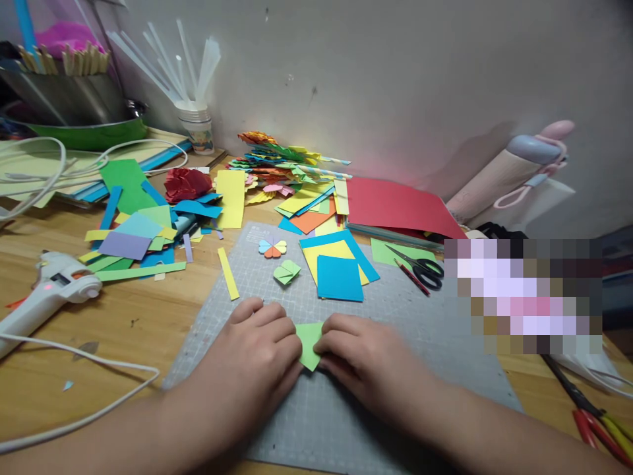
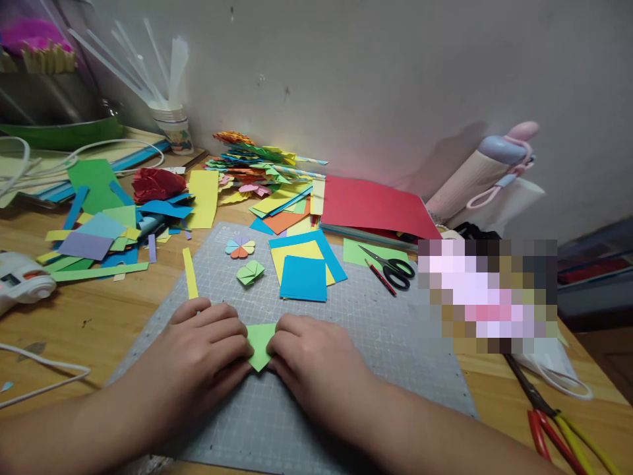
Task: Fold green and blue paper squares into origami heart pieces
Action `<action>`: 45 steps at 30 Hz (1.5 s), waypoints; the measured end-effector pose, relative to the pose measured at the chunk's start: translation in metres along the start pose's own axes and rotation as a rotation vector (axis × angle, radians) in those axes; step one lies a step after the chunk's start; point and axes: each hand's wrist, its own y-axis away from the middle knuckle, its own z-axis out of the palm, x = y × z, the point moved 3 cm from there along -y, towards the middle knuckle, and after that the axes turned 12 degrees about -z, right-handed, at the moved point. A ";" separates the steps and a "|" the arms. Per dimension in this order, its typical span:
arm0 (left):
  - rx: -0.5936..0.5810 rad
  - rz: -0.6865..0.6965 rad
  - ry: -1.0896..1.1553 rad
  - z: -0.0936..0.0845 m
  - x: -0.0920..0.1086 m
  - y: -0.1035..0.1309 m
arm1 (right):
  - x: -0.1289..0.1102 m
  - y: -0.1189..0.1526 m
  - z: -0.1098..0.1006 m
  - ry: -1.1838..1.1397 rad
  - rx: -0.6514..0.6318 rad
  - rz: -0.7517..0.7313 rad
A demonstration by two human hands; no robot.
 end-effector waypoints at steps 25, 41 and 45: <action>-0.114 -0.357 0.089 0.004 -0.015 -0.006 | 0.016 -0.009 -0.004 -0.186 0.005 0.284; -0.107 -0.324 -0.048 0.005 -0.011 -0.009 | 0.006 -0.016 -0.002 0.021 -0.036 0.332; -0.118 -0.318 -0.059 0.005 -0.011 -0.009 | 0.006 -0.017 0.000 0.029 -0.055 0.346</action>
